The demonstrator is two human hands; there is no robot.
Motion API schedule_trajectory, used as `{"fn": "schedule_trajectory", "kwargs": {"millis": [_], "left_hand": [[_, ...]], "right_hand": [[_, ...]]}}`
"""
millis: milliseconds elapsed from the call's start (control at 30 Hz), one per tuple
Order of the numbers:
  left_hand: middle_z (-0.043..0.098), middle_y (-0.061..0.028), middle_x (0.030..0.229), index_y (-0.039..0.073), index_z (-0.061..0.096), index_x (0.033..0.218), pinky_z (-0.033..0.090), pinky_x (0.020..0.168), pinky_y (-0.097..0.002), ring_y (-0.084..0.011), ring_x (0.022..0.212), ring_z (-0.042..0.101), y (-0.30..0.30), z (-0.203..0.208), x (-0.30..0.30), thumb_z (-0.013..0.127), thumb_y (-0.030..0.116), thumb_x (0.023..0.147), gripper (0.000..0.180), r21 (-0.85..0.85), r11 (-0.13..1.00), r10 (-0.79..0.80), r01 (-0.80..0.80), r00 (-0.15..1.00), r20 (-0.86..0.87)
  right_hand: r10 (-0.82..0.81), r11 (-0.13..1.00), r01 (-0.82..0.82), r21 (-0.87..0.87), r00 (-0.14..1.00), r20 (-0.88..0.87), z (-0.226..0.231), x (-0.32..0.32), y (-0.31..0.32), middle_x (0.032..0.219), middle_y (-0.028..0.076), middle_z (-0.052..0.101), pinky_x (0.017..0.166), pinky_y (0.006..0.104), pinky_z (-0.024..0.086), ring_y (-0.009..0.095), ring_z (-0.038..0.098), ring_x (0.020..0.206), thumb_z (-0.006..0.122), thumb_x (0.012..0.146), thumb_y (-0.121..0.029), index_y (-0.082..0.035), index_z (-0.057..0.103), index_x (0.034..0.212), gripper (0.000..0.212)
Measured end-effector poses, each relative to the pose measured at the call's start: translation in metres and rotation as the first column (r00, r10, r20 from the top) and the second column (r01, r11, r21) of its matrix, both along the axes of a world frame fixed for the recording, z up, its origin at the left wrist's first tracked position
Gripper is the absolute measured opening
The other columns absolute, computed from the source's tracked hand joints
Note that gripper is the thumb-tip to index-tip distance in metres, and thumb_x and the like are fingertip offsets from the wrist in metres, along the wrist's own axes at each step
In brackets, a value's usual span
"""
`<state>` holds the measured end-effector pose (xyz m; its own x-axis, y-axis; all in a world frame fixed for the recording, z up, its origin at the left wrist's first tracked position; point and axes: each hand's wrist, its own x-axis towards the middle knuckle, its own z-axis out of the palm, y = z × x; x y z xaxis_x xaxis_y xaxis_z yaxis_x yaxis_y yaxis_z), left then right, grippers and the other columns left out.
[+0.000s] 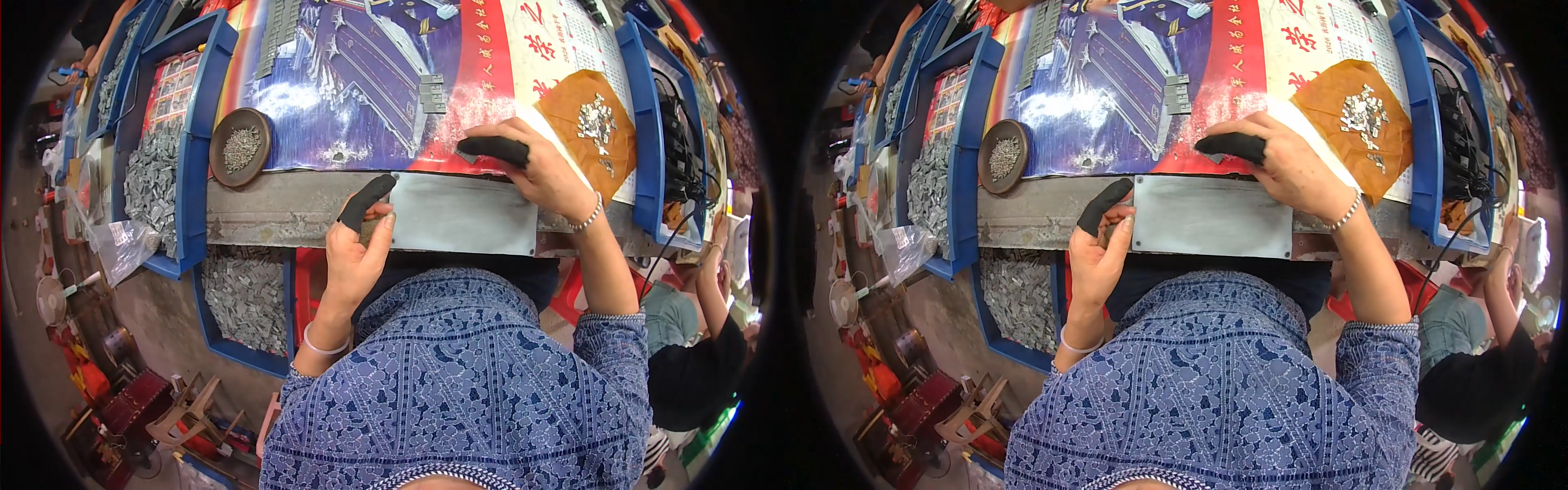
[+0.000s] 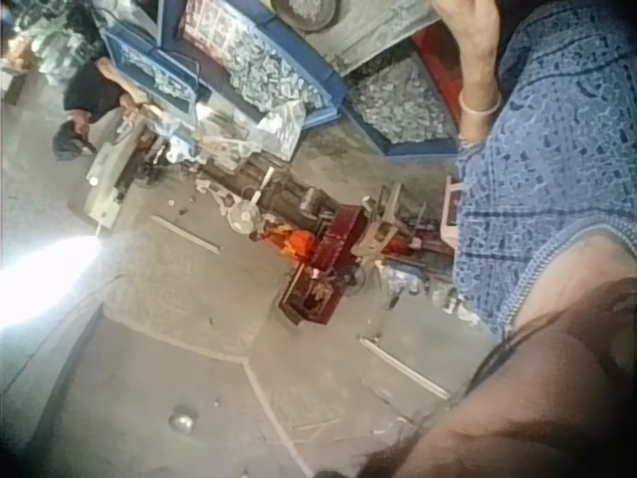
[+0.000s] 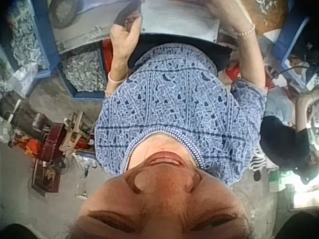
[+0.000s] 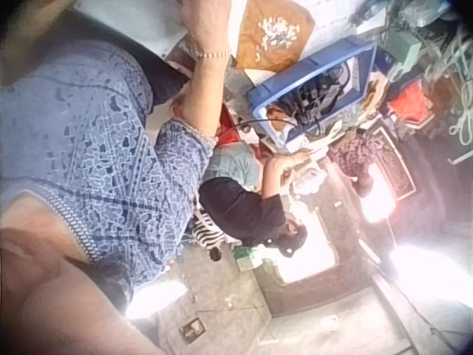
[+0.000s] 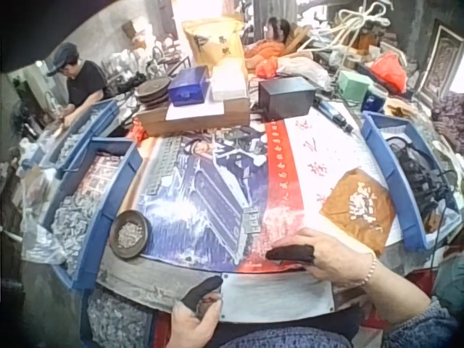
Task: The person assembles small plastic and metal components by hand, rubs the assembled parts against a flat block, aligns them in rows on the table, and collects additional pieces from a blue tray.
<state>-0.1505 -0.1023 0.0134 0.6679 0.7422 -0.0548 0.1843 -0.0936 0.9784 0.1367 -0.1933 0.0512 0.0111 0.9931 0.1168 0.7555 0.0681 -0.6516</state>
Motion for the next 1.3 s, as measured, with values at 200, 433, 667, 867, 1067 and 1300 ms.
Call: {"fn": "schedule_trajectory", "kwargs": {"millis": [200, 433, 667, 867, 1067, 1300], "left_hand": [[0.064, -0.0124, 0.124, -0.002, 0.055, 0.136, 0.048, 0.088, -0.0266, -0.0119, 0.102, 0.06, -0.004, 0.004, 0.006, 0.057, -0.005, 0.095, 0.041, -0.035, 0.999, -0.028, 0.029, 0.999, 0.036], [0.071, -0.0153, 0.117, 0.001, 0.059, 0.132, 0.054, 0.086, -0.0327, -0.0175, 0.094, 0.069, -0.008, -0.002, 0.002, 0.063, -0.003, 0.09, 0.043, 0.004, 0.999, 0.048, -0.048, 0.997, 0.052], [0.07, -0.0145, 0.116, 0.001, 0.059, 0.132, 0.054, 0.086, -0.0324, -0.0165, 0.094, 0.069, 0.002, 0.003, 0.01, 0.063, -0.003, 0.091, 0.042, -0.007, 1.0, 0.026, -0.026, 0.999, 0.046], [0.066, -0.0146, 0.123, -0.001, 0.058, 0.134, 0.05, 0.094, -0.0316, -0.0146, 0.105, 0.063, 0.008, 0.017, 0.018, 0.059, -0.005, 0.093, 0.04, 0.042, 0.999, -0.026, 0.024, 0.999, 0.038], [0.067, -0.0158, 0.12, -0.001, 0.06, 0.13, 0.05, 0.095, -0.0348, -0.0272, 0.105, 0.066, 0.031, 0.021, 0.042, 0.063, -0.006, 0.087, 0.043, 0.332, 0.943, -0.024, 0.036, 0.999, -0.04], [0.058, -0.0279, 0.126, -0.011, 0.057, 0.123, 0.044, 0.101, -0.0499, -0.0421, 0.117, 0.056, 0.071, 0.001, 0.1, 0.074, 0.006, 0.078, 0.05, 0.682, 0.721, -0.109, 0.125, 0.992, -0.067]], "right_hand": [[0.345, 0.938, -0.326, -0.114, 0.908, 0.237, -0.006, 0.012, 0.026, 0.125, 0.004, 0.065, 0.093, 0.0355, 0.051, 0.027, 0.059, 0.107, 0.07, 0.069, 0.003, -0.009, 0.069, 0.12, 0.053], [0.3, 0.954, -0.289, -0.082, 0.913, 0.277, -0.014, 0.015, 0.024, 0.111, 0.009, 0.064, 0.079, 0.0387, 0.053, 0.03, 0.062, 0.094, 0.068, 0.071, -0.002, 0.003, 0.07, 0.082, 0.012], [-0.13, 0.991, 0.13, 0.036, 0.991, -0.024, -0.026, -0.017, 0.031, 0.103, 0.015, 0.062, 0.076, 0.0425, 0.052, 0.037, 0.063, 0.087, 0.07, 0.088, -0.01, 0.0, 0.069, 0.101, 0.016], [-0.217, 0.972, 0.218, 0.082, 0.976, -0.027, -0.037, -0.024, 0.05, 0.103, 0.016, 0.061, 0.075, 0.0433, 0.051, 0.039, 0.064, 0.085, 0.071, 0.087, -0.009, 0.0, 0.067, 0.105, 0.021], [-0.285, 0.954, 0.291, 0.071, 0.955, -0.088, -0.029, -0.024, 0.056, 0.101, 0.015, 0.062, 0.075, 0.0413, 0.052, 0.036, 0.064, 0.085, 0.069, 0.087, -0.008, -0.003, 0.067, 0.11, 0.023], [-0.233, 0.954, 0.254, 0.161, 0.963, -0.139, -0.044, 0.005, 0.08, 0.102, 0.015, 0.066, 0.085, 0.0402, 0.05, 0.034, 0.06, 0.096, 0.062, 0.092, -0.011, -0.01, 0.066, 0.122, 0.03]]}}
